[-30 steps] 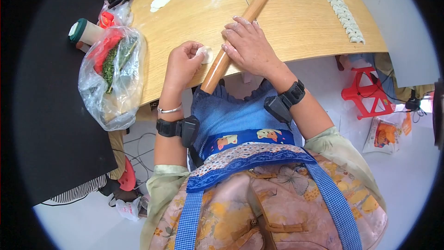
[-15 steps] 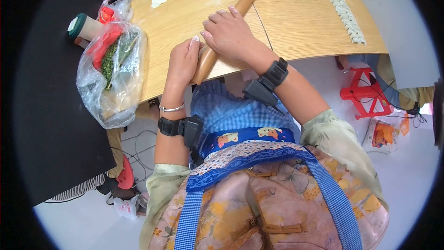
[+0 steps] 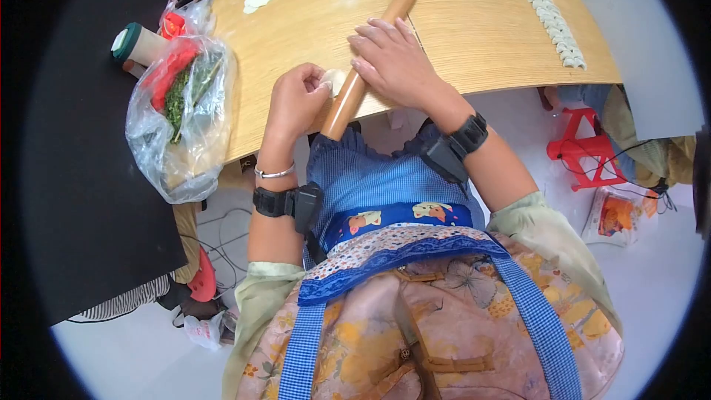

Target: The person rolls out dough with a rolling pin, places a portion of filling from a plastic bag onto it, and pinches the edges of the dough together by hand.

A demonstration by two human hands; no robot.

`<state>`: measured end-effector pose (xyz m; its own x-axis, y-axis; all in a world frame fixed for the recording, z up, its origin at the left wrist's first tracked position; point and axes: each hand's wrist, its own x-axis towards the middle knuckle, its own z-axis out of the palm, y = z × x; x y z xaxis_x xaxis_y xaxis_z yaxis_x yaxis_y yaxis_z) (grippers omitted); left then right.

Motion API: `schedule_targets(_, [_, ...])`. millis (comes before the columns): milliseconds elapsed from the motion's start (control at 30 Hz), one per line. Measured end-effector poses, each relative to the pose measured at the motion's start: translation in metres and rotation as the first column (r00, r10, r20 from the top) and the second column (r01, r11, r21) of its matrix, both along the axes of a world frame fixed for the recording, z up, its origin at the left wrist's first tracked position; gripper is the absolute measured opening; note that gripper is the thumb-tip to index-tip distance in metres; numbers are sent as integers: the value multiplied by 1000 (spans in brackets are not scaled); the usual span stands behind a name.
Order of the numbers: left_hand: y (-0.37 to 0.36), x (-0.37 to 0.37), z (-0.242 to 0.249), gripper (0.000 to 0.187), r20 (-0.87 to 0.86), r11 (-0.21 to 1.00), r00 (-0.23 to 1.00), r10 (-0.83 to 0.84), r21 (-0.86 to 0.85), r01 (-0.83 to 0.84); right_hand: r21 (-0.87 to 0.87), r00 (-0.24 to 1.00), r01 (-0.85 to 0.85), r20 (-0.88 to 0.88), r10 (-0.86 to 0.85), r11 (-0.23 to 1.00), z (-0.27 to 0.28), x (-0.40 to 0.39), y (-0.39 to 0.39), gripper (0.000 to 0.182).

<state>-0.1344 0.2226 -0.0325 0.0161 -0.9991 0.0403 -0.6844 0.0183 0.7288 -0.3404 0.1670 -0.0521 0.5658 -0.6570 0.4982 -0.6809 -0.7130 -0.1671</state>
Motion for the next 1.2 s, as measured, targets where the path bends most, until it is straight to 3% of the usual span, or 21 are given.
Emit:
schedule_targets(67, [1, 3, -6, 16, -198, 1000, 980, 15, 13, -13, 65, 999, -11, 46, 8, 998, -1, -11, 7, 47])
schedule_targets(100, [1, 5, -8, 16, -196, 1000, 980, 15, 13, -12, 65, 999, -11, 48, 8, 998, -2, -12, 7, 47])
schedule_targets(167, [1, 9, -13, 19, -542, 999, 840, -16, 23, 34, 46, 999, -10, 38, 8, 999, -3, -14, 9, 47])
schedule_targets(267, [4, 11, 0, 22, -611, 990, 788, 72, 142, 19, 36, 999, -3, 39, 1, 999, -4, -13, 8, 47])
schedule_targets(367, [8, 5, 7, 22, -691, 991, 720, 64, 130, 36, 43, 1000, -2, 25, 1, 999, -3, -13, 8, 46])
schedule_targets(400, [6, 6, 4, 22, -691, 991, 720, 64, 130, 36, 43, 1000, -2, 25, 1, 999, -2, -13, 8, 46])
schedule_targets(467, [-1, 7, -3, 22, -508, 994, 861, -14, 87, 68, 48, 999, -15, 43, 13, 999, -2, -13, 8, 45])
schedule_targets(667, [-5, 9, -4, 20, -264, 999, 964, 33, 24, -27, -12, 1000, 23, 12, -23, 1000, -1, -2, 5, 44])
schedule_targets(767, [-3, 10, -11, 22, -233, 997, 972, 24, -67, -41, -24, 999, 33, 14, -32, 999, 3, 15, -1, 42])
schedule_targets(1000, [-4, 8, -4, 33, -138, 994, 986, 98, -42, -104, 56, 996, -11, -84, 16, 998, 18, 55, -25, 41])
schedule_targets(1067, [-11, 18, -19, 35, -237, 995, 969, 71, -48, -85, 83, 987, -4, -160, 18, 997, 21, 63, -31, 38])
schedule_targets(1200, [-3, 16, -3, 29, -201, 997, 977, 72, 52, -63, 104, 988, -5, -152, 21, 995, 18, 61, -30, 39])
